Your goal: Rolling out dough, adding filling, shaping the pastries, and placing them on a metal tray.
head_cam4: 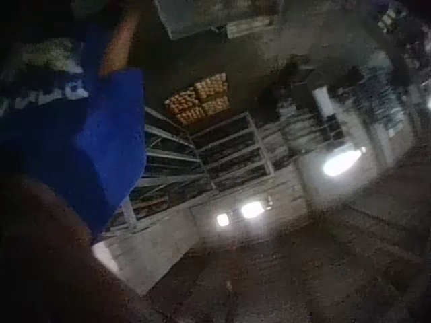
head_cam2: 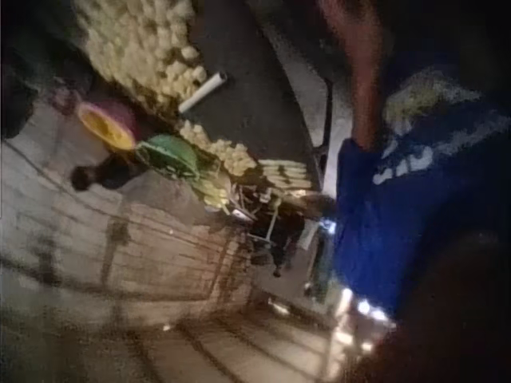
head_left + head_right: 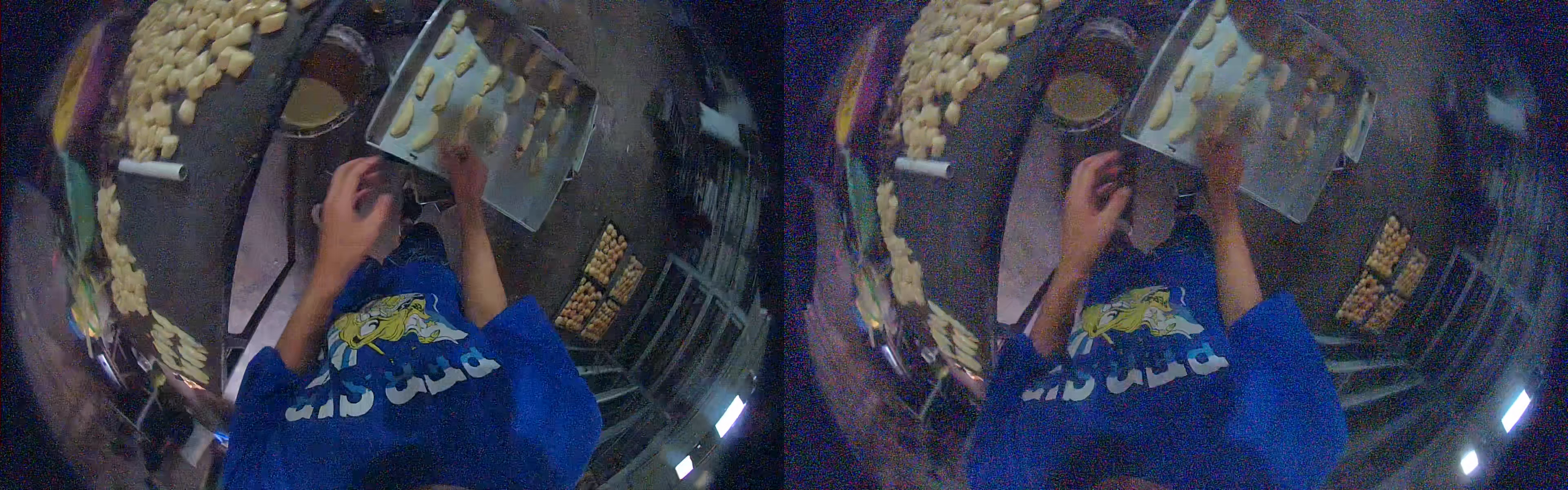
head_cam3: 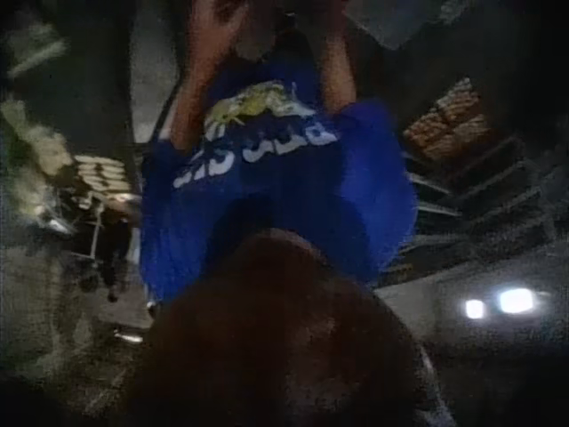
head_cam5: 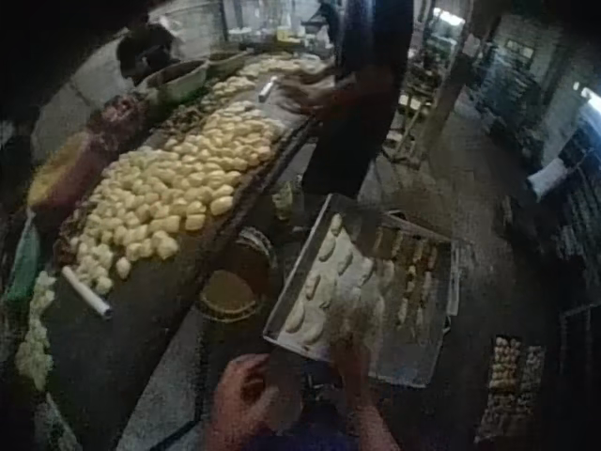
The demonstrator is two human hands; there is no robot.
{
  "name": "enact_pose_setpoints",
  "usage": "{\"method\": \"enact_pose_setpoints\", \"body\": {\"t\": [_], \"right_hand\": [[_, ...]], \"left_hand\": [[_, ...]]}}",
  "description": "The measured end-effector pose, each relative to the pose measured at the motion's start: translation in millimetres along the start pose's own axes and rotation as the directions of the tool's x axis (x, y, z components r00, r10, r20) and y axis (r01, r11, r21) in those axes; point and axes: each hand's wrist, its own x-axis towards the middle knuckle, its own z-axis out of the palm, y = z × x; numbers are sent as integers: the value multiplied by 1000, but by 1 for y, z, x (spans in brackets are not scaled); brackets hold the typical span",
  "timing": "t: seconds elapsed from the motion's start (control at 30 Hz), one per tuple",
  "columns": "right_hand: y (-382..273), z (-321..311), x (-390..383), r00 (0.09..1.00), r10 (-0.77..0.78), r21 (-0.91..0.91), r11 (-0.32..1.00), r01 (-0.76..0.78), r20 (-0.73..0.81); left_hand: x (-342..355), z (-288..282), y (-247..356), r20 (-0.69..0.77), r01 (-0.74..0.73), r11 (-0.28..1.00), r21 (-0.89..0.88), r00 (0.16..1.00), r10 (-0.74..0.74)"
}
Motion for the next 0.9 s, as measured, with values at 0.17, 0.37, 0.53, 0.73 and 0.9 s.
{"method": "enact_pose_setpoints", "body": {"t": [0.17, 0.37, 0.53, 0.73, 0.9], "right_hand": [[39, 21, -6, 972, -208, -223, 958, 181, -105], [60, 37, 17, 910, -399, -472, 828, 304, -113], [89, 68, 67, 934, -327, -551, 810, 201, -141], [105, 60, 71, 922, -383, -680, 690, 250, -50], [-39, 47, -32, 766, -629, -501, 624, 599, 134]], "left_hand": [[-73, -118, -34, -367, 184, 981, 60, 918, -149], [-154, -236, -61, -746, 363, 930, -61, 602, -284], [-198, -291, -80, -788, 379, 918, 120, 598, -144], [-221, -294, -94, -830, 398, 910, 117, 542, -130], [-269, -300, -100, -937, 455, 887, 73, 336, -95]]}}
